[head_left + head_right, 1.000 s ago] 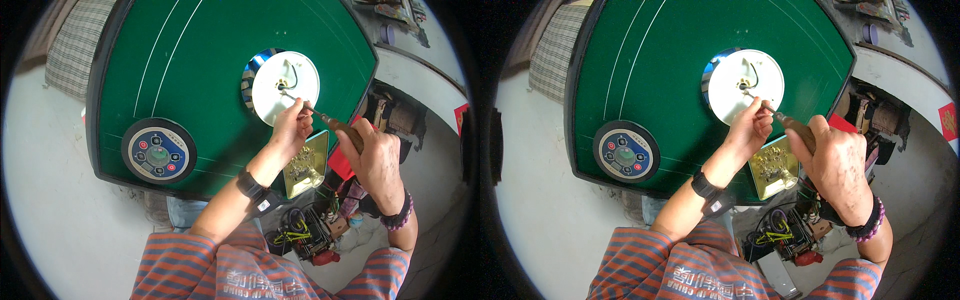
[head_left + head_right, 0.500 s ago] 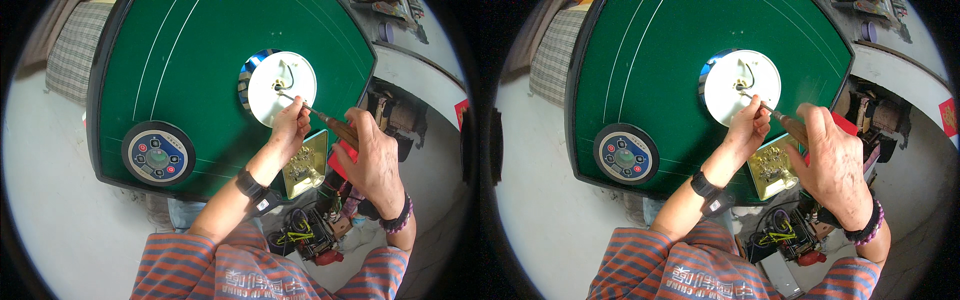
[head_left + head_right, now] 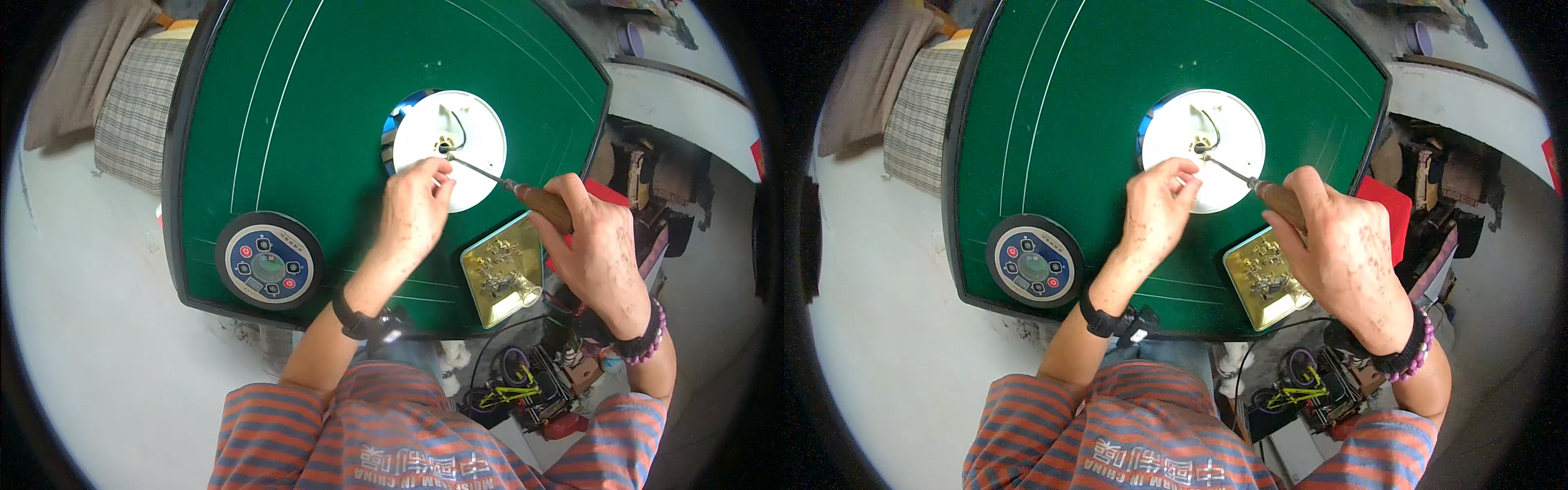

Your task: The person handles a white circular lamp base, selects small metal screws and fasteners from a gold tray, and uses a manual screwdriver to secure components inside the lamp base on a green table.

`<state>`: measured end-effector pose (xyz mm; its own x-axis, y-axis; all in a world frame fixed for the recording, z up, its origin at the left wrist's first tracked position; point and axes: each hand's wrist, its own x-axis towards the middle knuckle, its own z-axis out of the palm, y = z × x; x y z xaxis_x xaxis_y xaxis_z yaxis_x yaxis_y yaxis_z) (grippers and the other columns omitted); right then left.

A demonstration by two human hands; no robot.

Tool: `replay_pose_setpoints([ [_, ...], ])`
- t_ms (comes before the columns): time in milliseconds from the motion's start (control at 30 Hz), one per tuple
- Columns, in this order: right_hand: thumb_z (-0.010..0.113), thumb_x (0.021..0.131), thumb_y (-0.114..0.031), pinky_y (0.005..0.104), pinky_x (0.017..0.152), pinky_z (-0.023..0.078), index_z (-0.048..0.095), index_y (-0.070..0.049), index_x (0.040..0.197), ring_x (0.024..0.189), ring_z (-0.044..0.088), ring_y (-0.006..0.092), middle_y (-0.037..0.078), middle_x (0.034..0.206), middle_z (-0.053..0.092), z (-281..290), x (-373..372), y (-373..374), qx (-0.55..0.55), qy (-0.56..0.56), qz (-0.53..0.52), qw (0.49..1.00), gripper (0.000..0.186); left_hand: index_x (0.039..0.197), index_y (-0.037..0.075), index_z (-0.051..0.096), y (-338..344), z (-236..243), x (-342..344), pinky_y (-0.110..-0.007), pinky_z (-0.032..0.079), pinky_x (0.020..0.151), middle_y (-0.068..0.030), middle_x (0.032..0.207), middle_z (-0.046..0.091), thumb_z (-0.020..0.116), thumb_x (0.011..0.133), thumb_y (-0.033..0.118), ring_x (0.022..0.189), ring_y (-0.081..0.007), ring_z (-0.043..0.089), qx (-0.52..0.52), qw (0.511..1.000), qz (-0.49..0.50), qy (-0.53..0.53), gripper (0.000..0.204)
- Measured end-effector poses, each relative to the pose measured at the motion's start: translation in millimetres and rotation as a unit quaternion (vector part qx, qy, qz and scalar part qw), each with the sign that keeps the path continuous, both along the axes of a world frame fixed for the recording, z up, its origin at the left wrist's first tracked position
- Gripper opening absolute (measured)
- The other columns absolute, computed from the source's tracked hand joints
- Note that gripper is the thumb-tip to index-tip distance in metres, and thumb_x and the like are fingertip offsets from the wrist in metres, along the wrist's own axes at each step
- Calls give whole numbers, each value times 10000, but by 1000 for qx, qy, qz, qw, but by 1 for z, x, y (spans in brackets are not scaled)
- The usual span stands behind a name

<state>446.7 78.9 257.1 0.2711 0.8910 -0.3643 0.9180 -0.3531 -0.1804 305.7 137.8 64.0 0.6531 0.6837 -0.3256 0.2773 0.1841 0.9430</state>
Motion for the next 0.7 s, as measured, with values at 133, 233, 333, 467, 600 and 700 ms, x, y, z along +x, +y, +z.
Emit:
replay_pose_setpoints([
  [133, 751, 842, -227, 396, 493, 478, 546, -48, 880, 571, 640, 323, 113, 650, 638, -6, 7, -13, -26, -35, -37, 998, 275, 956, 18, 698, 20, -1, 11, -392, 553, 714, -151, 905, 685, 703, 824, 43, 779, -327, 685, 222, 969, -72, 80, 134],
  [233, 752, 850, -274, 401, 480, 473, 551, -50, 833, 539, 626, 326, 109, 600, 618, -12, 8, -18, 36, -27, -58, 997, 301, 940, 29, 701, 18, -13, 27, -414, 554, 718, -158, 914, 682, 662, 846, 69, 795, -350, 681, 287, 944, -126, 104, 110],
  [333, 745, 854, -268, 404, 486, 477, 548, -49, 841, 548, 630, 327, 123, 620, 629, -18, 10, -23, 63, -2, -60, 996, 295, 904, 34, 685, 6, -31, 36, -435, 557, 718, -169, 916, 678, 593, 871, 77, 811, -363, 681, 326, 917, -180, 144, 108],
  [467, 744, 849, -246, 406, 482, 475, 552, -52, 839, 546, 628, 332, 132, 622, 622, -17, 16, -27, 77, 9, -52, 996, 273, 916, 27, 641, 4, -39, 49, -460, 570, 690, -193, 907, 676, 524, 882, 79, 825, -370, 699, 312, 889, -245, 230, 133],
  [600, 750, 844, -235, 400, 491, 478, 555, -41, 830, 552, 633, 324, 133, 640, 630, -14, 19, -28, 92, 21, -75, 993, 275, 874, 41, 639, 1, -43, 52, -423, 574, 676, -145, 864, 656, 540, 850, 50, 802, -326, 697, 380, 874, -237, 192, 102],
  [700, 750, 844, -235, 395, 494, 481, 557, -43, 832, 554, 635, 320, 128, 645, 635, -18, 21, -29, 93, 33, -88, 991, 273, 850, 48, 634, 4, -45, 53, -409, 574, 665, -135, 857, 648, 558, 827, 43, 783, -307, 692, 391, 869, -241, 184, 79],
])
